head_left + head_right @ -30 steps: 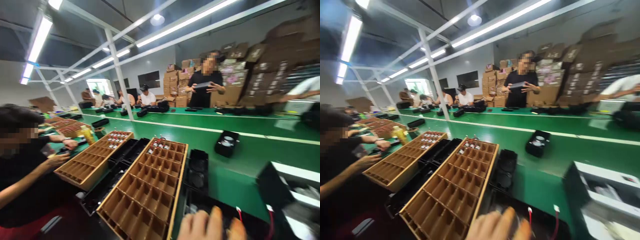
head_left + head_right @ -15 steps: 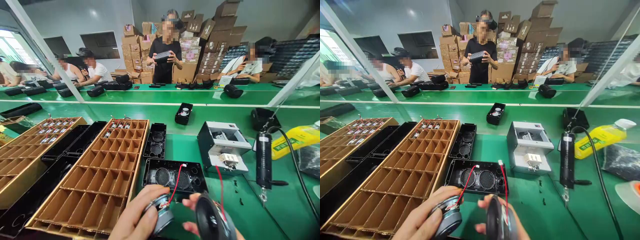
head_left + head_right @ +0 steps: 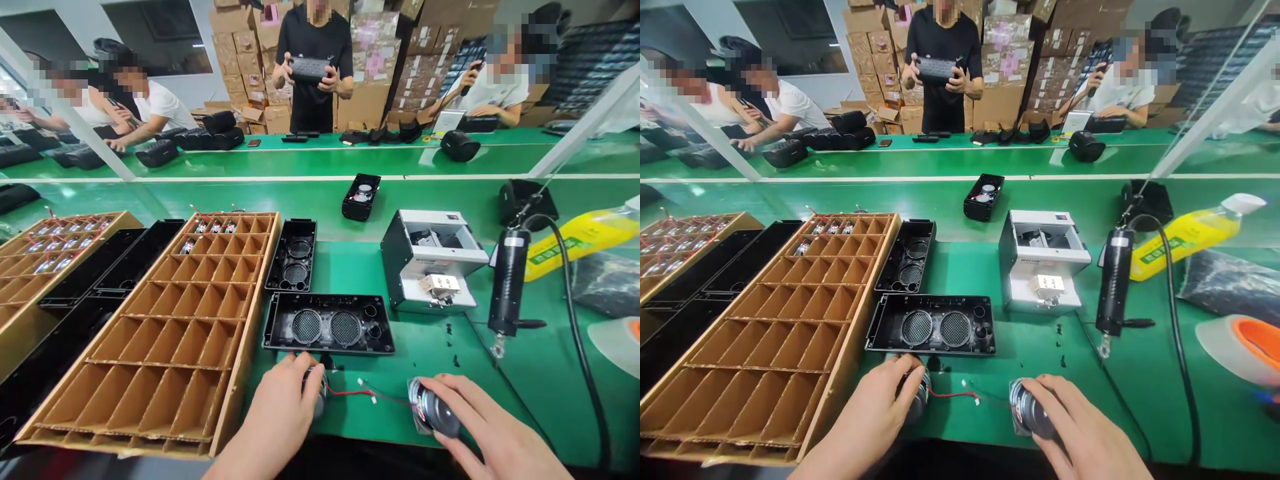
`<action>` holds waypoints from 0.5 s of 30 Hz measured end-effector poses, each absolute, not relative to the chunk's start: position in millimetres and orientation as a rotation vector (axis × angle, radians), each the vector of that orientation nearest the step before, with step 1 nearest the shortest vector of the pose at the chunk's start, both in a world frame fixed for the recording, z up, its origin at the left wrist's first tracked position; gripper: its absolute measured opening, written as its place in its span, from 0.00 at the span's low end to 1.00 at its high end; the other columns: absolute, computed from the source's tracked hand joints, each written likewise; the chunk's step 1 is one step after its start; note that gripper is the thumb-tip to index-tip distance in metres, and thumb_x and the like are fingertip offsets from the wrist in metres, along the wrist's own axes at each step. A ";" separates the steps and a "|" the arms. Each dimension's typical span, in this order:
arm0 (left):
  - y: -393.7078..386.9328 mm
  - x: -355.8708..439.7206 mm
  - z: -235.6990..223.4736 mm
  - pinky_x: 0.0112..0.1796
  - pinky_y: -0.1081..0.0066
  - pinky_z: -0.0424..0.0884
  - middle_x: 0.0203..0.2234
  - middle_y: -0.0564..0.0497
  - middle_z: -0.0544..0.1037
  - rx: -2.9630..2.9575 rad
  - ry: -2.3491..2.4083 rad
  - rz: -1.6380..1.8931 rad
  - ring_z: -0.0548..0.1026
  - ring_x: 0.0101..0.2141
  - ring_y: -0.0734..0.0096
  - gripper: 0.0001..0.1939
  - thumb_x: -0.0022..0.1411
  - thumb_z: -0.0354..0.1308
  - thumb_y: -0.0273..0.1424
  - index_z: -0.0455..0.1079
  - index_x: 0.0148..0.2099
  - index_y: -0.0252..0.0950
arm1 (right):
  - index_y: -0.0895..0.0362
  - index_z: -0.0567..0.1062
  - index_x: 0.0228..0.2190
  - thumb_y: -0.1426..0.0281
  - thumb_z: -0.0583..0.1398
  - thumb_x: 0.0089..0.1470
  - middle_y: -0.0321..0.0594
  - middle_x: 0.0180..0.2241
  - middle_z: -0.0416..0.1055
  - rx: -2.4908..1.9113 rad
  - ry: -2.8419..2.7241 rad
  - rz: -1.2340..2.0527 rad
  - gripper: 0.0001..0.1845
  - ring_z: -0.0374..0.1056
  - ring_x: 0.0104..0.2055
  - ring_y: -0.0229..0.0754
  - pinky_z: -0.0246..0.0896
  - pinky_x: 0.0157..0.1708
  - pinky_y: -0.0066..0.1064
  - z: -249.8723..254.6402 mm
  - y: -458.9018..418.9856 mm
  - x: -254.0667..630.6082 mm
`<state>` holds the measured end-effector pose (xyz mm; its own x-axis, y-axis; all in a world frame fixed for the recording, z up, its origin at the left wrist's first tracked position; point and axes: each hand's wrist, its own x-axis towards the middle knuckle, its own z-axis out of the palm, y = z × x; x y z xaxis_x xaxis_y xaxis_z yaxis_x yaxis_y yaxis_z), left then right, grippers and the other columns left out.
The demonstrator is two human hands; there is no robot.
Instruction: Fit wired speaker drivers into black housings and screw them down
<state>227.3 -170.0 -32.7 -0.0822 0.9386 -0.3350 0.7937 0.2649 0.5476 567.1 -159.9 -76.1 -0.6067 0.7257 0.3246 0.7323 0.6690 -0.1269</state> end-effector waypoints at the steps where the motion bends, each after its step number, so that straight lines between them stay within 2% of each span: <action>1: -170.0 228.0 -33.6 0.43 0.63 0.70 0.37 0.45 0.80 1.589 1.973 0.242 0.80 0.38 0.56 0.16 0.75 0.47 0.34 0.75 0.40 0.38 | 0.49 0.72 0.61 0.67 0.56 0.64 0.42 0.56 0.73 -1.169 -2.541 -0.013 0.24 0.79 0.48 0.40 0.77 0.44 0.21 -74.2 -158.5 565.3; 4: -171.1 229.4 -35.5 0.41 0.61 0.72 0.37 0.43 0.78 1.650 2.122 0.097 0.81 0.37 0.52 0.19 0.77 0.46 0.34 0.77 0.39 0.37 | 0.49 0.70 0.63 0.67 0.55 0.64 0.44 0.57 0.71 -1.263 -2.591 0.072 0.26 0.79 0.46 0.39 0.78 0.42 0.22 -77.8 -157.3 567.2; 6: -173.4 231.5 -34.8 0.40 0.63 0.73 0.38 0.42 0.78 1.696 2.180 0.034 0.81 0.41 0.50 0.21 0.77 0.45 0.35 0.79 0.41 0.38 | 0.50 0.68 0.65 0.64 0.57 0.64 0.46 0.58 0.70 -1.274 -2.611 0.078 0.29 0.79 0.47 0.43 0.79 0.42 0.25 -83.3 -156.9 569.9; 8: -177.9 233.4 -32.0 0.40 0.64 0.75 0.42 0.41 0.78 1.733 2.223 -0.011 0.79 0.48 0.48 0.20 0.77 0.45 0.36 0.80 0.47 0.39 | 0.50 0.67 0.66 0.60 0.60 0.63 0.47 0.59 0.71 -1.238 -2.618 0.044 0.32 0.79 0.48 0.46 0.80 0.42 0.27 -87.3 -155.1 571.6; 10: -185.0 232.2 -28.1 0.40 0.64 0.77 0.48 0.42 0.79 1.759 2.240 -0.041 0.77 0.53 0.48 0.19 0.76 0.47 0.36 0.78 0.56 0.41 | 0.48 0.68 0.65 0.58 0.61 0.63 0.44 0.59 0.71 -1.208 -2.624 0.067 0.31 0.79 0.50 0.46 0.80 0.43 0.27 -89.1 -151.9 575.2; 13: -197.2 222.7 -23.8 0.51 0.61 0.78 0.61 0.43 0.75 1.960 2.059 -0.069 0.73 0.61 0.49 0.23 0.73 0.55 0.36 0.70 0.67 0.44 | 0.43 0.73 0.61 0.62 0.63 0.62 0.38 0.57 0.75 -1.172 -2.612 0.311 0.25 0.79 0.49 0.42 0.78 0.45 0.21 -89.8 -147.7 594.6; 15: -201.7 214.8 -23.0 0.57 0.58 0.75 0.69 0.44 0.68 2.149 1.811 -0.141 0.68 0.66 0.47 0.33 0.66 0.62 0.34 0.64 0.72 0.46 | 0.43 0.75 0.59 0.61 0.65 0.61 0.39 0.57 0.76 -1.201 -2.532 0.555 0.24 0.79 0.48 0.44 0.78 0.41 0.20 -87.4 -145.4 614.2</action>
